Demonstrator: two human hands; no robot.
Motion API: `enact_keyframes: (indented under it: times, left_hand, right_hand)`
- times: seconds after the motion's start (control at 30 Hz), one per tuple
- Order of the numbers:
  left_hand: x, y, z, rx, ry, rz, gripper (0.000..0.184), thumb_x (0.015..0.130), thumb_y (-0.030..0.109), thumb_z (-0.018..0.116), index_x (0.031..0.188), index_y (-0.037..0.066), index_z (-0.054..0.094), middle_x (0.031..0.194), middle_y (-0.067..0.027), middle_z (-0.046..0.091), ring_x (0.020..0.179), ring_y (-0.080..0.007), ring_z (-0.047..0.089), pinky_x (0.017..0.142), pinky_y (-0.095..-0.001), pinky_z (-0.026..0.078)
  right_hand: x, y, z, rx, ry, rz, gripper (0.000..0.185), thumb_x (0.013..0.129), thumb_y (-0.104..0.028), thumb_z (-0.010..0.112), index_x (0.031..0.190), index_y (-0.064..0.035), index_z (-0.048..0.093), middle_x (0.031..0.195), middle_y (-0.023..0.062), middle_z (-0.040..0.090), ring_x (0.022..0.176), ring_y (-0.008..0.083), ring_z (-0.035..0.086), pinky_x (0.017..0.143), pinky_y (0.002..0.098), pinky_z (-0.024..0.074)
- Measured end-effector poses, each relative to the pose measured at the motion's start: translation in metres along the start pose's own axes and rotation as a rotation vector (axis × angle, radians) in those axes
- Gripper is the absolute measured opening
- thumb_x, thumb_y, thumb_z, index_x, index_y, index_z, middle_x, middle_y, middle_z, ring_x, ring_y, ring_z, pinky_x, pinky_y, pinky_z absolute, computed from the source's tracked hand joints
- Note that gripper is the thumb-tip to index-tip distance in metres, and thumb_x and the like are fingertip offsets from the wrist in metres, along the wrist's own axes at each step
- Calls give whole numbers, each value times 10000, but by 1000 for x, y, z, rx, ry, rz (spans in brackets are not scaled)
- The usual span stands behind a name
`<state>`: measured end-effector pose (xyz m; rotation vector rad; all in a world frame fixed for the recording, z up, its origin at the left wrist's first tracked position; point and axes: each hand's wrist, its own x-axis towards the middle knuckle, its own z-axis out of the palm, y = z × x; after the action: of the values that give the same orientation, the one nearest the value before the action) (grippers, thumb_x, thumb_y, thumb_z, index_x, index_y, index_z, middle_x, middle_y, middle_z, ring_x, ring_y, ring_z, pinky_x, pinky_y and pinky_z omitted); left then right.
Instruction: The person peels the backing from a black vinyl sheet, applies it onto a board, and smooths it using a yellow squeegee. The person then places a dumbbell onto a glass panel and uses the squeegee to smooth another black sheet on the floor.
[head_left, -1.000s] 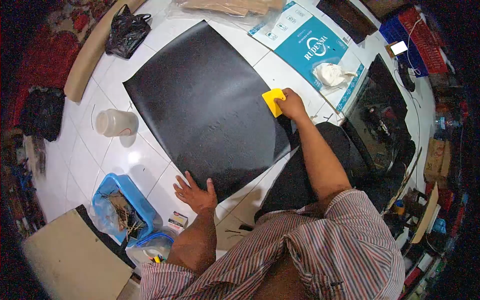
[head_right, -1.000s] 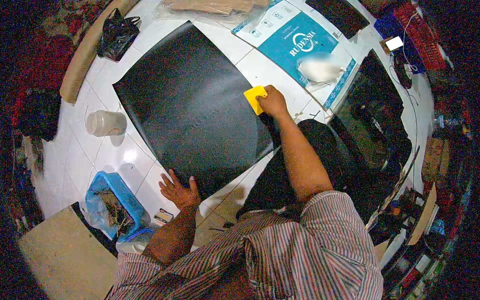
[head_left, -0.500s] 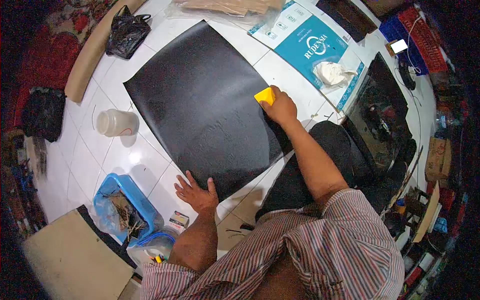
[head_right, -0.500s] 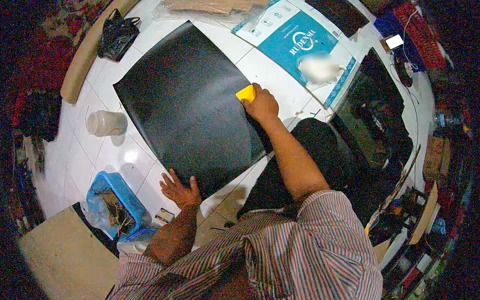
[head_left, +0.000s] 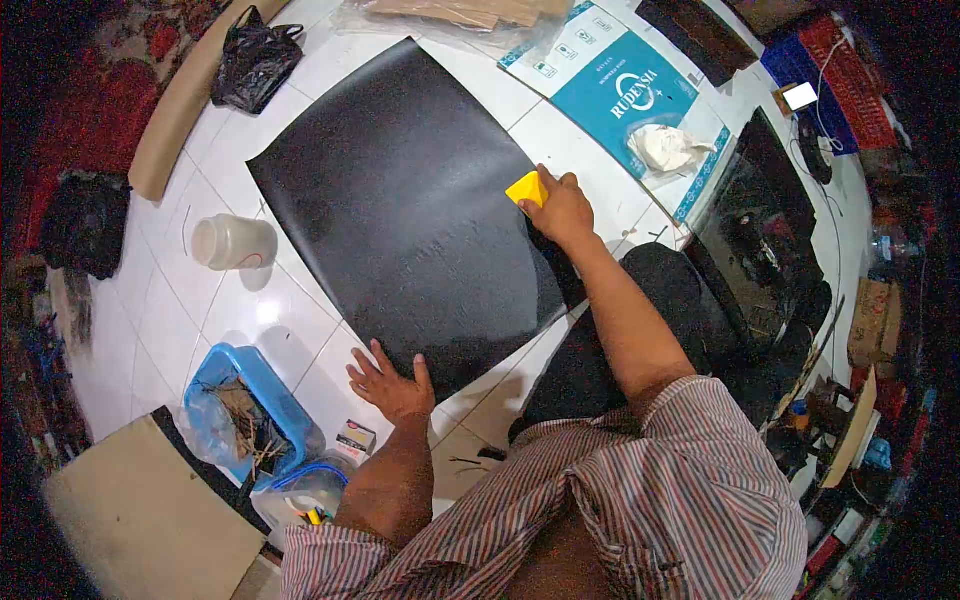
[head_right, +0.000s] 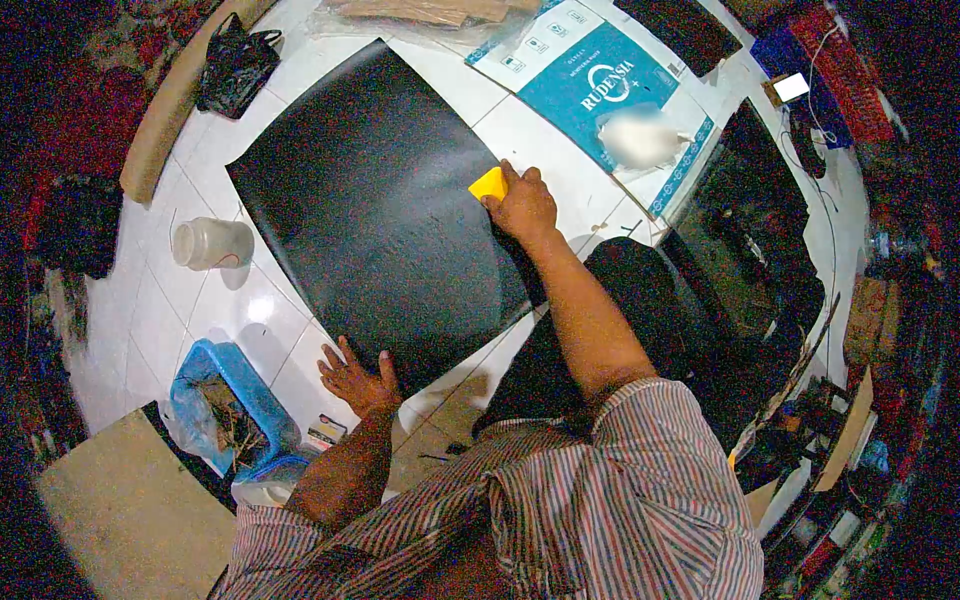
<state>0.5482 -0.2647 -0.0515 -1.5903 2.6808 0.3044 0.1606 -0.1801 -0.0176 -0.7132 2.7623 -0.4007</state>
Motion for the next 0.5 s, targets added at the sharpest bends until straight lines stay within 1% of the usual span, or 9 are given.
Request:
enact_keyframes:
  times: [0.03,0.1,0.2,0.23,0.3,0.43,0.5]
  left_hand:
    - [0,-1,1,1,0,-1,880,903,572,601,1585,109,294,1657,-233,139,1513,-487,89,1216,-621,48]
    - [0,-1,3,-15,10,-2,881,899,564,609,1584,106,296,1656,-237,141,1510,-490,94,1215,-619,53]
    - [0,-2,3,-1,19,9,879,900,564,608,1583,105,298,1656,-235,140,1509,-491,96,1213,-620,57]
    - [0,-1,3,-4,19,8,879,900,564,608,1583,105,298,1656,-235,140,1509,-491,96,1213,-620,57]
    - [0,-1,4,18,14,-1,873,908,561,597,1583,97,293,1654,-237,140,1509,-491,95,1213,-620,56]
    - [-1,-1,1,-5,17,8,870,915,567,587,1585,98,289,1653,-238,144,1510,-489,93,1214,-619,53]
    - [0,-1,2,10,5,3,873,919,580,578,1586,99,285,1652,-236,146,1512,-487,89,1214,-618,50]
  right_hand:
    - [0,0,0,1,-1,0,777,842,-457,752,1503,-157,474,1172,213,569,1058,384,648,883,485,556]
    - [-1,0,-5,-52,-109,62,772,866,-497,721,1526,-196,454,1233,198,550,1115,364,640,917,456,546]
    - [-4,1,-10,-69,-142,70,776,871,-510,707,1530,-192,445,1243,204,549,1123,367,637,923,456,543]
    - [-3,0,-11,-71,-140,69,776,871,-510,707,1530,-192,445,1243,204,549,1123,367,637,923,456,543]
    - [0,1,-5,-60,-56,21,788,856,-486,733,1512,-144,460,1199,213,563,1067,391,645,887,480,558]
    - [8,0,2,-40,-37,56,781,864,-502,715,1514,-153,459,1217,212,554,1075,384,645,890,476,558]
    - [8,1,0,-67,-68,52,781,865,-506,709,1516,-154,456,1226,212,548,1077,381,646,890,477,558]
